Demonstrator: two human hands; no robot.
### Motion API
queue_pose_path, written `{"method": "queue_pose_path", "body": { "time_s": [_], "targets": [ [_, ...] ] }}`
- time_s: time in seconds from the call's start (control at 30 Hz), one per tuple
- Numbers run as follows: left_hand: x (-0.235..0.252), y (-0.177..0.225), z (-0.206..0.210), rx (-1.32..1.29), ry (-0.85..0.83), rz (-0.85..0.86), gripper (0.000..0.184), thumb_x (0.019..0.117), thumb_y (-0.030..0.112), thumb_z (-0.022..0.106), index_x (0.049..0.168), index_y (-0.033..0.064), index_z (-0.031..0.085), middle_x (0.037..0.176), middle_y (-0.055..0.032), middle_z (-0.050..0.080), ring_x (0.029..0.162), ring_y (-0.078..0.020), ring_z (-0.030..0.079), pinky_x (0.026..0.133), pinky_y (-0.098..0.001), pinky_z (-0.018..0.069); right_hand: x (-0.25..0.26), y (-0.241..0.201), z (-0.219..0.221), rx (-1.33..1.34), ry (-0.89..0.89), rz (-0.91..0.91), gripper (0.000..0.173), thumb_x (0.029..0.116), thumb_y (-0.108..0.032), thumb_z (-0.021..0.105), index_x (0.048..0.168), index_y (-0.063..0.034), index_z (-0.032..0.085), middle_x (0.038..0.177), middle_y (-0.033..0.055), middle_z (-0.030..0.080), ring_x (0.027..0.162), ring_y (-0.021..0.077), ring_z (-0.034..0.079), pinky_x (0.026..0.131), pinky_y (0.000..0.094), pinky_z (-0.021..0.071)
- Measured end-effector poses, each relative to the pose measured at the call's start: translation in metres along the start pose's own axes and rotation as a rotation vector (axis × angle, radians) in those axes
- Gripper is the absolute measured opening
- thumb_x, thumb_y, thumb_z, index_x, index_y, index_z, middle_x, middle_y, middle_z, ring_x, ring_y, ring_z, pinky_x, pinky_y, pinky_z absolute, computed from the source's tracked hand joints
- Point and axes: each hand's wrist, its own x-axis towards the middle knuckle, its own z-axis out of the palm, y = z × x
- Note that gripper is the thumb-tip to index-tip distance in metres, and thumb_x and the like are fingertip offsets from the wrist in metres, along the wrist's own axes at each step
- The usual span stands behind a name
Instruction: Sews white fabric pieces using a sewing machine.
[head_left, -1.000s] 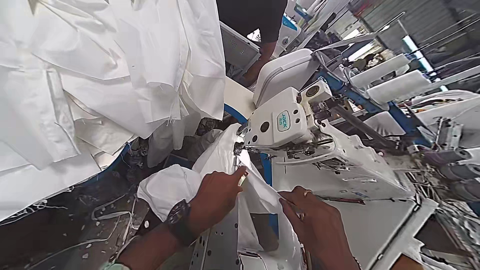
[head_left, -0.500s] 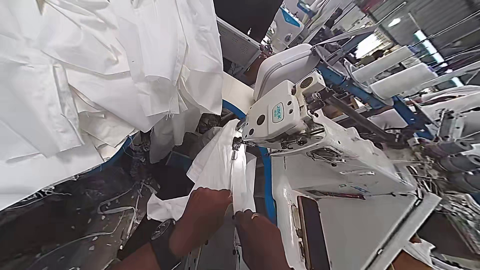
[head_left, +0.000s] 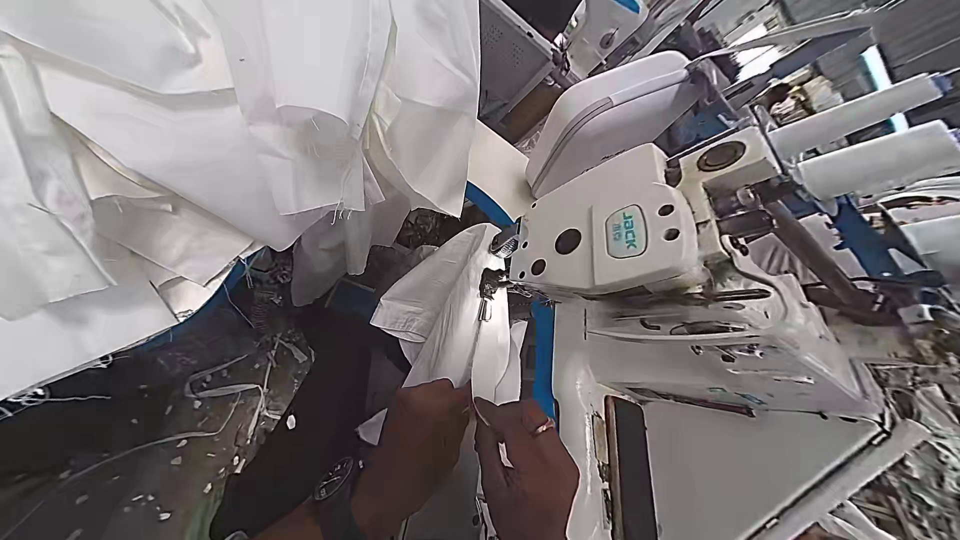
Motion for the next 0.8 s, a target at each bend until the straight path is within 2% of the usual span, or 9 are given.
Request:
{"method": "queue_pose_path", "body": {
  "time_s": [0.13,0.27,0.37,0.43,0.5,0.57,0.7,0.77,0.8],
  "targets": [
    [0.004,-0.011,0.01,-0.014,0.082,0.034,0.022,0.0888,0.009,0.06,0.068,0.003,0.067,0.057,-0.0032,0.046,0.051,-0.0116,0.048,0.048,-0.0216,0.0397,0.004,0.014,0.019,0.024,0.084,-0.04,0.015,0.0917,-0.017,0.064,0.088,-0.0114,0.077,0.086,0.0058,0.056,0.085,0.0036,0.055,0.078,0.0074,0.0428],
    [0.023,-0.018,0.018,0.012,0.137,0.09,0.021,0.0887,0.01,0.062,0.072,0.0034,0.072,0.057,-0.0035,0.049,0.052,-0.0132,0.05,0.05,-0.0237,0.0419,0.011,0.025,0.032,0.079,0.167,-0.065,0.014,0.0922,-0.012,0.064,0.083,-0.0093,0.075,0.089,0.0066,0.071,0.091,0.0036,0.067,0.084,0.01,0.0505],
    [0.035,-0.022,0.023,0.092,0.178,0.11,0.019,0.0868,0.01,0.062,0.071,0.0047,0.072,0.058,-0.0037,0.051,0.054,-0.0154,0.053,0.051,-0.0262,0.0435,0.012,0.031,0.042,0.102,0.207,-0.073,0.017,0.0932,-0.009,0.062,0.079,-0.0068,0.071,0.094,0.0085,0.077,0.097,0.0062,0.072,0.088,0.0137,0.0533],
    [0.043,-0.024,0.026,0.163,0.191,0.132,0.019,0.0881,0.013,0.064,0.074,0.0064,0.075,0.066,-0.0053,0.059,0.063,-0.0189,0.059,0.058,-0.0292,0.0481,0.017,0.033,0.047,0.082,0.223,-0.053,0.019,0.0933,-0.008,0.06,0.078,-0.0049,0.07,0.095,0.0109,0.078,0.098,0.0107,0.074,0.089,0.0168,0.0542],
    [0.053,-0.025,0.03,0.177,0.197,0.157,0.015,0.0864,0.012,0.066,0.077,0.0079,0.077,0.087,-0.0096,0.071,0.084,-0.024,0.066,0.073,-0.0314,0.0544,0.024,0.034,0.049,0.026,0.207,-0.017,0.021,0.0937,-0.009,0.056,0.078,-0.0035,0.07,0.098,0.0125,0.079,0.099,0.0151,0.074,0.09,0.02,0.0548],
    [0.058,-0.026,0.031,0.154,0.186,0.179,0.013,0.0876,0.007,0.066,0.084,0.005,0.078,0.101,-0.0142,0.074,0.093,-0.0268,0.07,0.08,-0.0319,0.058,0.028,0.032,0.051,-0.051,0.177,0.006,0.023,0.094,-0.008,0.053,0.082,-0.0009,0.072,0.103,0.0149,0.078,0.102,0.0217,0.075,0.089,0.0262,0.0568],
    [0.035,-0.042,-0.008,0.014,0.051,0.071,0.017,0.0927,0.003,0.064,0.102,-0.0005,0.078,0.107,-0.0165,0.075,0.101,-0.0268,0.072,0.091,-0.0384,0.0581,0.019,0.02,0.048,-0.063,0.158,-0.097,0.023,0.0944,-0.008,0.055,0.09,0.0014,0.075,0.104,0.0194,0.077,0.1,0.03,0.075,0.087,0.035,0.0589],
    [0.008,-0.064,-0.028,0.022,-0.105,-0.063,0.021,0.0903,0.003,0.066,0.108,-0.0016,0.075,0.109,-0.0181,0.074,0.105,-0.03,0.072,0.094,-0.0464,0.0566,0.009,0.007,0.044,0.052,0.09,-0.261,0.019,0.0961,-0.011,0.056,0.089,-0.0047,0.073,0.098,0.0145,0.076,0.095,0.0235,0.074,0.085,0.0311,0.0594],
    [-0.01,-0.075,-0.032,0.006,-0.257,-0.145,0.028,0.0899,0.006,0.067,0.115,-0.0048,0.072,0.116,-0.0222,0.072,0.112,-0.0344,0.068,0.1,-0.0508,0.0523,0.003,-0.005,0.05,0.125,0.016,-0.357,0.018,0.0979,-0.012,0.055,0.089,-0.0099,0.071,0.092,0.0088,0.075,0.092,0.0183,0.073,0.082,0.0275,0.0594]
  ]
}}
